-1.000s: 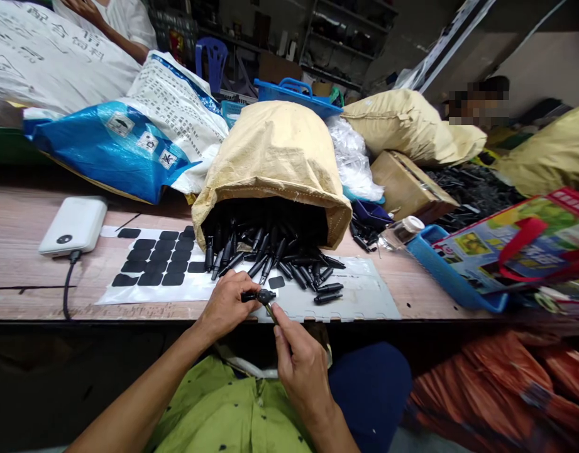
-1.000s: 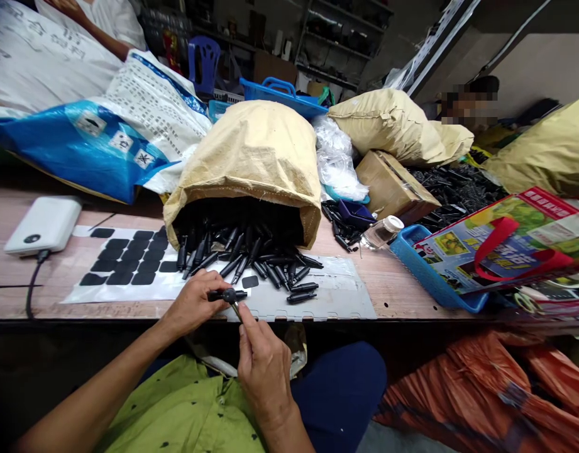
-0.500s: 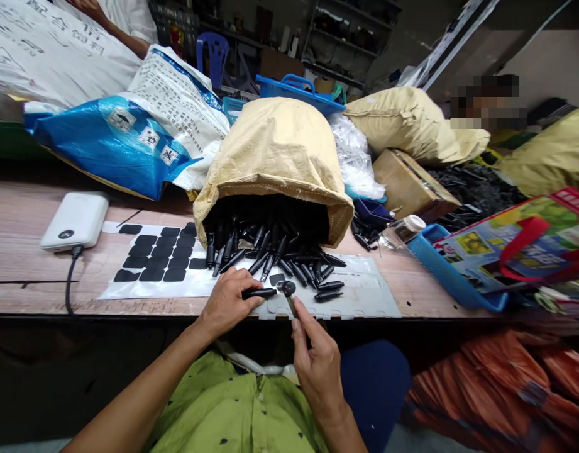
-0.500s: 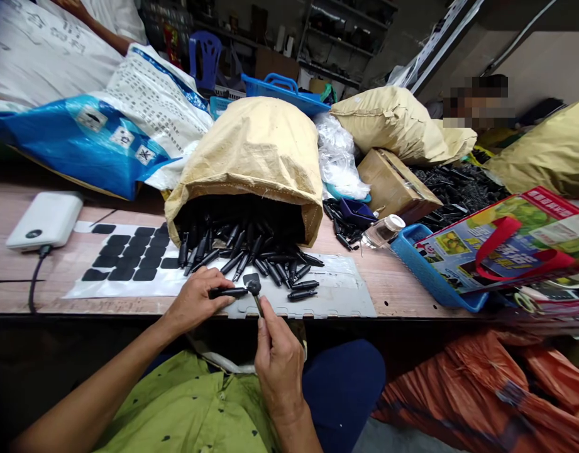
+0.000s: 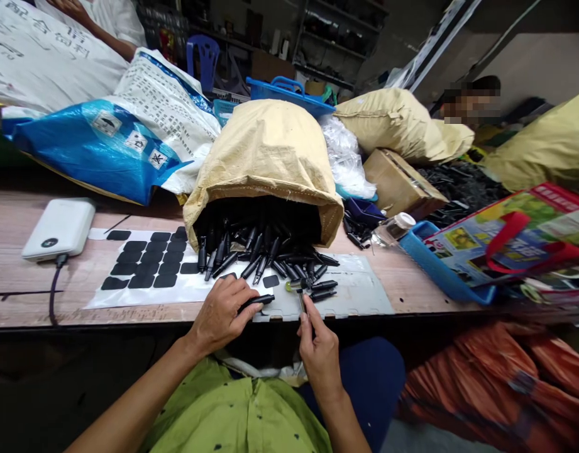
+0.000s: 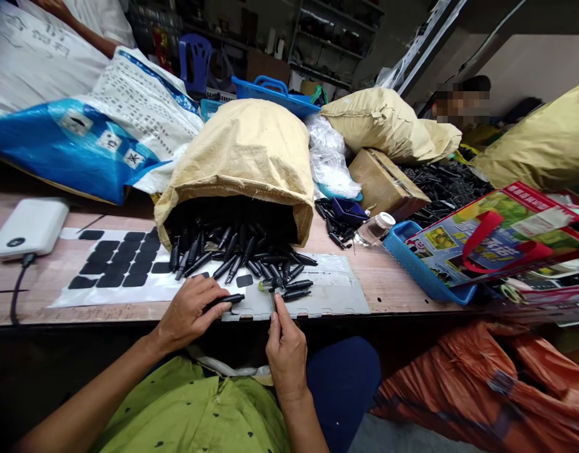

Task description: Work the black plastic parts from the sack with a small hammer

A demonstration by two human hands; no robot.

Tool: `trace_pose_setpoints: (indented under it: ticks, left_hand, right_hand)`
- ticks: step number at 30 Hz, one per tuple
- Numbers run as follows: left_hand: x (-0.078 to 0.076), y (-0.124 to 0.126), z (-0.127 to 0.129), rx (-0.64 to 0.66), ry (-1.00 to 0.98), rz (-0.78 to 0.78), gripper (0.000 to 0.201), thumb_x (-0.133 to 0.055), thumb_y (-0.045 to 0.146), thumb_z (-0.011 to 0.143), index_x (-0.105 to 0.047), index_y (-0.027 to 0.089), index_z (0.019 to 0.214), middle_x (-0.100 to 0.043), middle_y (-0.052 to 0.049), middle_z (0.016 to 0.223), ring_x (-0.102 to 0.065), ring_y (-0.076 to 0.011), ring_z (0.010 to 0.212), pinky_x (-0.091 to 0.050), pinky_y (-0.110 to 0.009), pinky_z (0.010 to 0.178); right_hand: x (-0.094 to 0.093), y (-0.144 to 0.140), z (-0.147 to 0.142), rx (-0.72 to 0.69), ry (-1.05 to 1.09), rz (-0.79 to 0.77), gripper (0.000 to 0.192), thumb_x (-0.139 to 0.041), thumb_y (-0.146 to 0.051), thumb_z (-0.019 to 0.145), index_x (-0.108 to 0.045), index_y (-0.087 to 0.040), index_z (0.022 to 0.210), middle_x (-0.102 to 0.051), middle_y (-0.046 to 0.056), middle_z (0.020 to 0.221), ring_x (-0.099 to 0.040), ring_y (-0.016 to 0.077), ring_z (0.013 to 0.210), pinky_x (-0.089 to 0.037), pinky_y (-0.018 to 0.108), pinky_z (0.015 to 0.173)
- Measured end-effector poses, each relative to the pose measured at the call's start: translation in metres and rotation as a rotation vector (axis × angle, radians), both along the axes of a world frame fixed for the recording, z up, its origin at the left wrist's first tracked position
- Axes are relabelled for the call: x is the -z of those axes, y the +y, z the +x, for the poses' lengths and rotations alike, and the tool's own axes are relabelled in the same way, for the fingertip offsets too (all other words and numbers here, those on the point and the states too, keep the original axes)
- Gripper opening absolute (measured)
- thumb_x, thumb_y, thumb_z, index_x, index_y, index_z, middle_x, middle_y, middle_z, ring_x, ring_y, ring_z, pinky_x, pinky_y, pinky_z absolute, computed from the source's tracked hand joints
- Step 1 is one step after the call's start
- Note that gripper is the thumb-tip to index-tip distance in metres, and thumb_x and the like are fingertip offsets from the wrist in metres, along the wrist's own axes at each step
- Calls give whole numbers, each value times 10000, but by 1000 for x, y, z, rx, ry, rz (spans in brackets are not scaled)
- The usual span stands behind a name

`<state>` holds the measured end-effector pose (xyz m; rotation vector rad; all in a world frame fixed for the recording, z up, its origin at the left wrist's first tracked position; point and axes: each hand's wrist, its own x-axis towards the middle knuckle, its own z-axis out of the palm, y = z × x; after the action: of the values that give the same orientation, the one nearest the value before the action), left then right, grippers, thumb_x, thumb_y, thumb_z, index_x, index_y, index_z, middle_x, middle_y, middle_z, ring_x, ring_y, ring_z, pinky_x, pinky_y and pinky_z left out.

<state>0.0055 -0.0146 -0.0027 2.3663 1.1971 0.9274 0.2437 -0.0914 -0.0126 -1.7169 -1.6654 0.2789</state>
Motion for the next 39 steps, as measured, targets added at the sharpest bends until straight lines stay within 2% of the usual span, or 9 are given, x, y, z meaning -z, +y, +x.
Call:
trace_pose_setpoints:
  ticks: [6, 10, 18, 21, 23, 27, 31, 34, 39]
  left_hand:
    - [-3, -26, -2, 246, -42, 58, 204, -558, 283, 998, -649, 193, 1157, -667, -75, 955, -568, -209, 832, -401, -358, 743]
    - [12, -58, 10, 426, 51, -45, 258, -501, 334, 1019, -626, 207, 1206, -671, -54, 887, -607, -186, 748, -402, -323, 647]
    - [90, -67, 32, 187, 340, -586, 253, -496, 338, 993, -666, 272, 1168, -751, -59, 1083, -721, -247, 999, -536, -317, 788]
    - [100, -65, 33, 218, 409, -630, 358, -585, 233, 903, -639, 274, 1255, -736, -77, 1164, -719, -270, 1034, -547, -325, 794]
    - [88, -67, 34, 298, 423, -567, 300, -587, 208, 891, -679, 268, 1170, -740, -70, 1066, -730, -253, 921, -533, -306, 721]
    - [38, -67, 36, 366, 250, -283, 210, -499, 246, 985, -708, 250, 999, -692, -46, 858, -675, -188, 757, -475, -277, 648]
    - [-5, -40, 29, 9, -49, -72, 220, -482, 256, 1018, -700, 224, 1014, -661, -36, 799, -623, -154, 720, -474, -271, 711]
    - [-16, -4, 18, -302, -62, -15, 211, -503, 279, 1001, -678, 208, 1095, -677, -56, 934, -635, -174, 788, -488, -291, 764]
    - [-16, 31, 13, -402, 223, -135, 209, -543, 320, 963, -694, 191, 1027, -634, -72, 992, -638, -199, 774, -482, -306, 706]
  right_hand:
    - [7, -1, 1, 20, 11, 18, 443, -453, -307, 1030, -618, -182, 1422, -795, 92, 947, -757, 166, 782, -587, 205, 687]
    - [6, -2, 0, 21, 19, 20, 447, -449, -309, 1032, -610, -184, 1430, -794, 84, 936, -751, 160, 774, -586, 206, 704]
    - [7, -2, 0, 28, 20, 17, 452, -447, -320, 1029, -610, -191, 1431, -794, 83, 959, -757, 172, 811, -594, 220, 723]
    - [7, -2, 0, 31, 28, 16, 453, -447, -320, 1029, -606, -191, 1434, -792, 80, 953, -757, 172, 819, -593, 219, 726]
    - [6, -3, 0, 31, 33, 7, 453, -448, -318, 1029, -603, -197, 1438, -791, 76, 952, -757, 172, 821, -592, 220, 726]
    - [6, -3, 0, 29, 36, -8, 456, -447, -320, 1030, -596, -204, 1445, -790, 74, 963, -754, 172, 819, -593, 226, 732]
    - [7, -2, 0, 21, 42, 6, 453, -443, -320, 1030, -606, -196, 1434, -790, 75, 950, -753, 169, 809, -593, 223, 731]
    - [9, -2, 1, 22, 44, 34, 446, -449, -326, 1025, -627, -193, 1412, -791, 78, 930, -756, 172, 802, -597, 221, 720]
    - [9, -1, 1, 22, 41, 46, 444, -457, -324, 1023, -626, -198, 1414, -793, 81, 934, -764, 178, 805, -602, 222, 712]
